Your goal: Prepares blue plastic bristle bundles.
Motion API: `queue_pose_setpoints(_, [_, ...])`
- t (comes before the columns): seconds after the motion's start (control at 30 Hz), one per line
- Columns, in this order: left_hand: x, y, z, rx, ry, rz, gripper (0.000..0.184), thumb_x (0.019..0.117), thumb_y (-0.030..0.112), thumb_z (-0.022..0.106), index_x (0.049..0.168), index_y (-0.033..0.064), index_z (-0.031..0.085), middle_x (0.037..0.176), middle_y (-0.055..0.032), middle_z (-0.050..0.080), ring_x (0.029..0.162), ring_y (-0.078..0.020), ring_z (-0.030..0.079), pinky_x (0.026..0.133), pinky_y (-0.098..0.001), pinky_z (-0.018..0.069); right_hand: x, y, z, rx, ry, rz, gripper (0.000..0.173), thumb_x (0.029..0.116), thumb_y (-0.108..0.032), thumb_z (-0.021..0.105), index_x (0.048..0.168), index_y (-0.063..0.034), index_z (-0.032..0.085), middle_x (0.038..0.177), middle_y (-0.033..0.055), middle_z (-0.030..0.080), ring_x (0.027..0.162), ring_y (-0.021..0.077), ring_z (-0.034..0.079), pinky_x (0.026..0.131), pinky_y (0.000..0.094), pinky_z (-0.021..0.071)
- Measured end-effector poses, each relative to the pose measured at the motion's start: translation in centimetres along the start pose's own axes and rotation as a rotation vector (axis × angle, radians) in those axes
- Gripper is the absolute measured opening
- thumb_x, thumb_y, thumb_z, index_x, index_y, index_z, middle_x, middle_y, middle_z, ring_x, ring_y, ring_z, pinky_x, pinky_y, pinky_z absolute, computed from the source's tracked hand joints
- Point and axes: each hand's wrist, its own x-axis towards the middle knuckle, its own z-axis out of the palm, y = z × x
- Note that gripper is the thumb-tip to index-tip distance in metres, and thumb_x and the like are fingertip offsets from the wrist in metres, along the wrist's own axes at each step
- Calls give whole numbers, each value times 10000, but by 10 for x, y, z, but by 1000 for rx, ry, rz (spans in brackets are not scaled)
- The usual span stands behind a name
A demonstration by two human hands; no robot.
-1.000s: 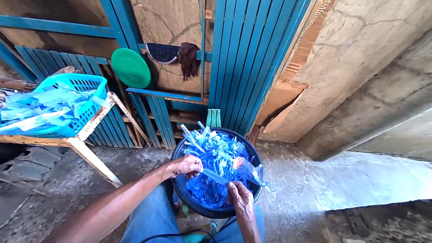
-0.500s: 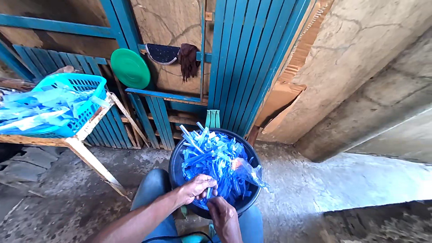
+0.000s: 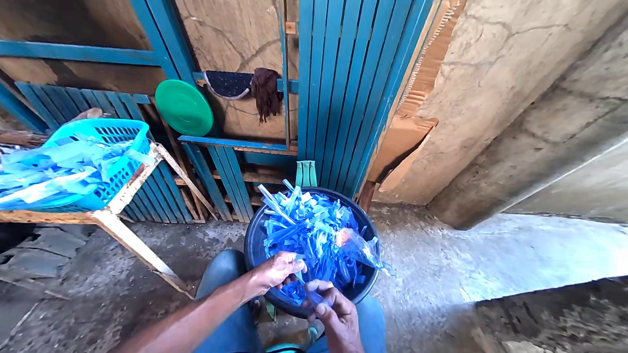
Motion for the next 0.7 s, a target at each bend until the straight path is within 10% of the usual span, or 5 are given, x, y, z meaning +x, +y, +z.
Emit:
queue_pose_setpoints(0.1, [-4,3,8,146,-56,60,231,1080,271,523,1101,87,660,848,6,682,573,-36,555,479,-190,403,11,-2,5,232,73,-15,248,945,-343,728,935,-97,696,919,119,715,732,190,696,647,329,599])
queue_pose_setpoints(0.33, [-4,-4,15,183,2,209,205,1052,238,566,1076,70,680,817,4,649,593,-47,531,543,-228,441,17,-2,-2,44,263,100,522,947,-63,676,1405,75,467,920,167,740,766,215,733,679,351,627])
queue_pose_setpoints(0.53, [-7,0,5,527,27,273,343,1041,339,568,999,16,674,832,-120,640,778,-231,620,759,-465,509,20,0,-11,-73,145,26,205,993,-137,657,1088,33,722,982,174,754,758,166,723,628,274,603])
queue_pose_setpoints(0.7, [-17,10,8,666,-54,371,289,1033,254,564,981,-3,686,877,-158,672,841,-292,655,793,-528,510,33,7,-14,-298,-20,-90,188,963,-251,708,1010,-94,801,1302,120,655,1261,214,582,1052,344,512])
